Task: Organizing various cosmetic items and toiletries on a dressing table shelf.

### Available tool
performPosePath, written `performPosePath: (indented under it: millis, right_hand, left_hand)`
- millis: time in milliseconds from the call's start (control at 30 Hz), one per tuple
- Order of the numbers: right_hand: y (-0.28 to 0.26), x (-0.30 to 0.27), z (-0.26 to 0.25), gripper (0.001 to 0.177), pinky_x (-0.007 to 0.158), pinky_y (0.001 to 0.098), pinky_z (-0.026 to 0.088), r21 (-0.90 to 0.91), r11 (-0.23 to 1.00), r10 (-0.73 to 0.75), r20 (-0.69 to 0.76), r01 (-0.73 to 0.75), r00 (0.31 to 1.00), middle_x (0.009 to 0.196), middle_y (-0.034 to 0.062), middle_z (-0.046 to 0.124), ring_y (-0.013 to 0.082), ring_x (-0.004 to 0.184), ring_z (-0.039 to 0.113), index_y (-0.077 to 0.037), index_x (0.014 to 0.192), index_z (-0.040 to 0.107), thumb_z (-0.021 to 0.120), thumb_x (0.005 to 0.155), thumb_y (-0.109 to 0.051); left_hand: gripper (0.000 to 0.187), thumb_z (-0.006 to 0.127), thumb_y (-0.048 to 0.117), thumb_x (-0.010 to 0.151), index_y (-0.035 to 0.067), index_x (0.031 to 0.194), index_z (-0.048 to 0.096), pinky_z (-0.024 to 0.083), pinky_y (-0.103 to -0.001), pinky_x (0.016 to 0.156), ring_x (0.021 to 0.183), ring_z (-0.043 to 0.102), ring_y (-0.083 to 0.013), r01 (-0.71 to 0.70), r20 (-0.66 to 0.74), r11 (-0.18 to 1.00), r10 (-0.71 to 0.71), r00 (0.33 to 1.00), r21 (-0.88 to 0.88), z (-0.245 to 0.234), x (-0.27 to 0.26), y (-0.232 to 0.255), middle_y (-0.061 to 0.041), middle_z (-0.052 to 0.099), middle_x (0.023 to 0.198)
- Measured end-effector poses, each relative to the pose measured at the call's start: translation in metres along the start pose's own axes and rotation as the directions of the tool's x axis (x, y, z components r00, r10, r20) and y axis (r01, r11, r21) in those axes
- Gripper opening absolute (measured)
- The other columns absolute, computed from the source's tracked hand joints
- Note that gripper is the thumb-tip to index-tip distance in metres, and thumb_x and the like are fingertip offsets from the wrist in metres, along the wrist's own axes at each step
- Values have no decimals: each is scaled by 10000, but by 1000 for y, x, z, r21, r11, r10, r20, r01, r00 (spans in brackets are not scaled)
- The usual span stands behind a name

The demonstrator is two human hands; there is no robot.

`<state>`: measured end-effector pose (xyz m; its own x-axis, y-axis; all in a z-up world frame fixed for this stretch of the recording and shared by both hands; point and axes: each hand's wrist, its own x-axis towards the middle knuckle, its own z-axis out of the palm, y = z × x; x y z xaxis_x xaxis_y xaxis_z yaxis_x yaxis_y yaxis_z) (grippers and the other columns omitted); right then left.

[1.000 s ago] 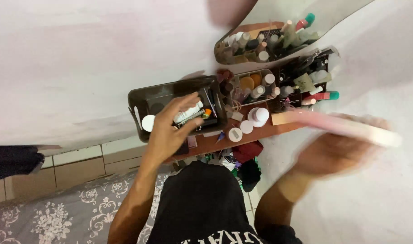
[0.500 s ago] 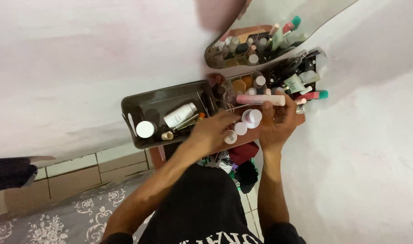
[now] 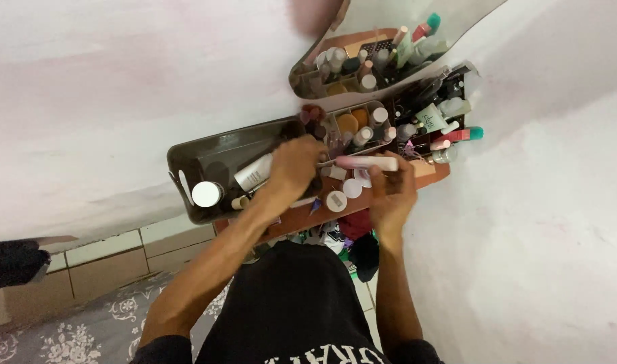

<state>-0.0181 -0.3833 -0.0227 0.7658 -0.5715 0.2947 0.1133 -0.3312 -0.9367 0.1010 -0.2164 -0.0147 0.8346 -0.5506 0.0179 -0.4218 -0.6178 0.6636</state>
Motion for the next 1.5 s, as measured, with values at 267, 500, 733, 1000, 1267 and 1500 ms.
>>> performPosePath:
  millis: [267,500,733,1000,1267,1500]
  right_hand:
    - [4,12,47,409,728,317,592,-202,953,-176,232,224,957,1202,113,651,193,895,714,-16,1339,584,756,970,-59]
    - [11,9,65,375,733,384,570,-414,778,-412,232,473,881,1154,138,664,319,942,704,-82,1222,639,762,884,24]
    - [12,1,65,294,739,364,583,-359,834,-368,205,419,907,1143,129,673,267,935,720,-58,1243,658,752,965,-44]
    - [-9,-28,54,373,765,319,563,-171,957,-216,109,232,970,1125,118,625,195,916,655,20,1396,543,636,1056,-103]
    - [8,-67,43,276,850,340,571,-189,940,-273,89,285,958,1122,84,688,206,944,690,-23,1295,612,682,1048,-125]
    - [-54,-87,28,522,972,360,562,-13,974,-216,262,227,940,1287,156,653,264,1133,694,-8,1383,536,771,939,-150]
  left_hand:
    - [217,712,-13,847,77,1034,774,561,-467,733,882,701,-385,-93,-222,992,73,972,-82,-22,-2,3,-138,731,1027]
    - [411,767,-40,753,23,1155,710,566,-452,785,920,703,-389,-218,-310,970,177,934,-105,-55,-17,2,-197,708,1148]
    - [353,788,94,864,104,1209,715,576,-435,882,980,733,-326,205,-49,973,-211,976,-101,-66,-36,-40,-125,751,1148]
    - [447,874,174,790,59,1191,713,542,-458,948,1110,669,-361,426,240,870,-481,843,248,1,-17,-107,-199,688,1186]
    - [591,876,82,746,49,1296,664,536,-468,914,1093,654,-364,295,-162,953,-303,939,-72,-54,-55,-57,-188,672,1227]
    - [577,904,11,707,53,1249,711,534,-398,1020,1207,674,-224,38,-278,877,-192,941,-479,-69,-140,30,-112,672,1363]
